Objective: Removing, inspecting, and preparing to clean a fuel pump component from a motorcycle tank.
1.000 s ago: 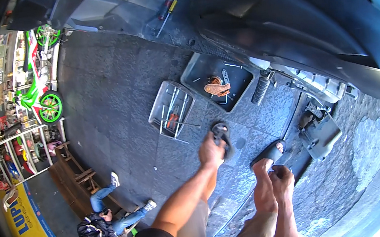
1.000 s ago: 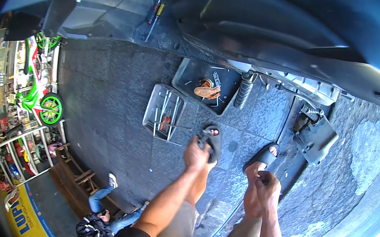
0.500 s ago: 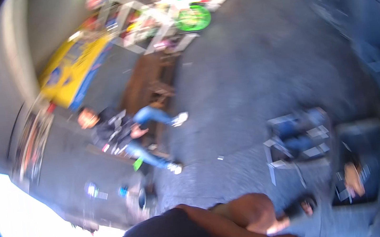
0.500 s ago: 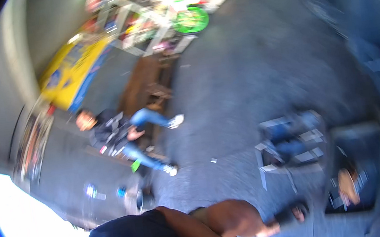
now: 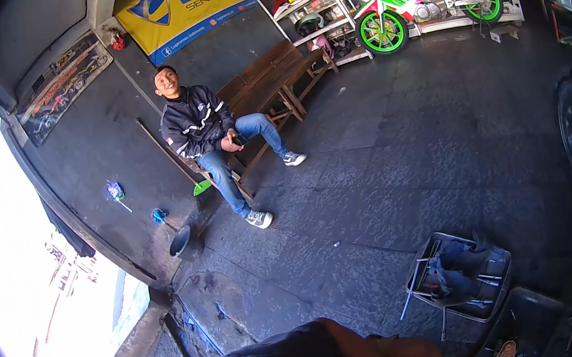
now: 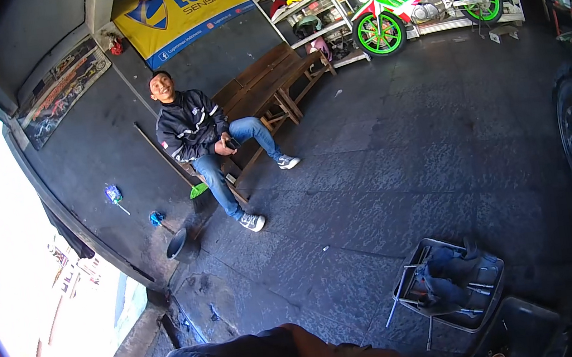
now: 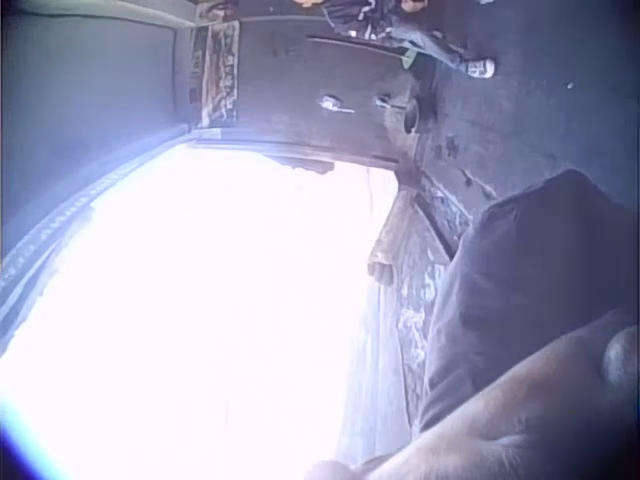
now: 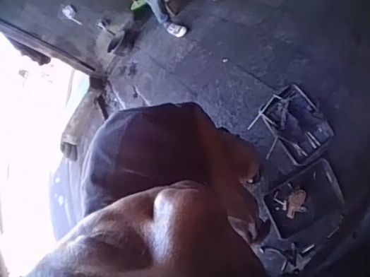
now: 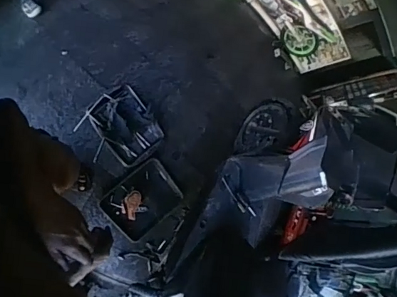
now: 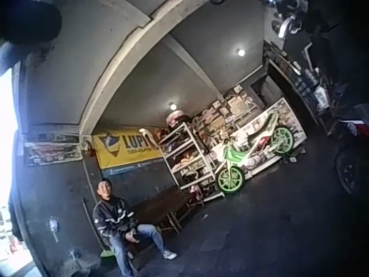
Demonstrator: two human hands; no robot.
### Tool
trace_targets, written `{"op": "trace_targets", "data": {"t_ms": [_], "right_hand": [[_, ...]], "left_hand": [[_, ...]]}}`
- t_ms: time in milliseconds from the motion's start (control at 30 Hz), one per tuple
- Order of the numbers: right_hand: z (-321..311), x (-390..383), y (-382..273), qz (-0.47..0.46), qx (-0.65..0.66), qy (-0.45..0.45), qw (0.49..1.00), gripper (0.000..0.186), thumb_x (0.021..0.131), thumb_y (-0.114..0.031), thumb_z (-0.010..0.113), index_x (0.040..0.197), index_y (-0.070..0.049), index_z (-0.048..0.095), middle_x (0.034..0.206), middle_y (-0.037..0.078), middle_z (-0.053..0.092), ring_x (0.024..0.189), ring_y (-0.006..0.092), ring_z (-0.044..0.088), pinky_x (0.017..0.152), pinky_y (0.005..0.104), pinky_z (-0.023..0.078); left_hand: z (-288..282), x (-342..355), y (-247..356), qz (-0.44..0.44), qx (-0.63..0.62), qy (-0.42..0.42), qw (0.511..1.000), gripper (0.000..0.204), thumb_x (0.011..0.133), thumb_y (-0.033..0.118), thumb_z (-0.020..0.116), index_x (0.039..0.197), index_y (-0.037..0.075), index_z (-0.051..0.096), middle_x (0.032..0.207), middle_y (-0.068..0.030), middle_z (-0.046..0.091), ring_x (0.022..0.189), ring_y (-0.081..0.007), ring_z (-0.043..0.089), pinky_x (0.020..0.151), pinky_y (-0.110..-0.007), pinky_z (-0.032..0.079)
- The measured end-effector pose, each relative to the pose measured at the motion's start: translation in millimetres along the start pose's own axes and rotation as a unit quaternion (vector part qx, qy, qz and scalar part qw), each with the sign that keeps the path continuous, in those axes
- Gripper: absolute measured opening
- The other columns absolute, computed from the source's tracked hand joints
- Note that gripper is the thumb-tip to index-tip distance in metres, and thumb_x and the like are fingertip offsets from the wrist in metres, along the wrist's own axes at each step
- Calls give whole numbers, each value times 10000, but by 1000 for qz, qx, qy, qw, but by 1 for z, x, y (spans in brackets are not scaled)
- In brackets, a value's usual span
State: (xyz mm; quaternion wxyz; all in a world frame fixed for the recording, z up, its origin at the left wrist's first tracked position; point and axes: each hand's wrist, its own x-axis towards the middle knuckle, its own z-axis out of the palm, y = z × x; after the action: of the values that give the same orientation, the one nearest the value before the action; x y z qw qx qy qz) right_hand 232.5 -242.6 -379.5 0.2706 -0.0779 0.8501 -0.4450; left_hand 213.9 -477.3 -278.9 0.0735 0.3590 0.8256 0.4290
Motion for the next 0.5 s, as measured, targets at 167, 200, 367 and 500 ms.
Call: {"op": "trace_targets", "data": {"t_ms": [167,200,367,500], "right_hand": [[-6,-1,-1,8,-15,-2,1000,445,847,-111,728,1267,-32,606,1079,161,687,843,244,681,761,352,556],[-7,-2,-2,11,-15,3,1000,448,845,-109,729,1268,-31,606,1084,161,686,845,243,681,762,351,556],[4,-7,-7,62,11,55,996,461,835,-100,733,1273,-29,606,1111,162,683,855,234,680,768,344,556],[14,-4,4,118,44,81,989,472,828,-93,736,1277,-26,606,1132,163,681,864,227,679,772,339,555]], "left_hand": [[3,-4,-1,-16,31,19,999,543,828,441,735,1164,30,620,1037,-170,670,882,-323,685,734,-426,561],[4,-5,-2,-14,37,25,999,542,818,443,744,1155,34,630,1038,-167,674,882,-319,688,736,-424,563],[12,1,-14,50,83,38,995,539,767,453,793,1113,56,680,1040,-152,694,885,-301,701,746,-417,572],[4,19,-15,91,40,-28,995,524,754,438,804,1109,69,696,1058,-146,700,910,-299,702,774,-414,570]]}}
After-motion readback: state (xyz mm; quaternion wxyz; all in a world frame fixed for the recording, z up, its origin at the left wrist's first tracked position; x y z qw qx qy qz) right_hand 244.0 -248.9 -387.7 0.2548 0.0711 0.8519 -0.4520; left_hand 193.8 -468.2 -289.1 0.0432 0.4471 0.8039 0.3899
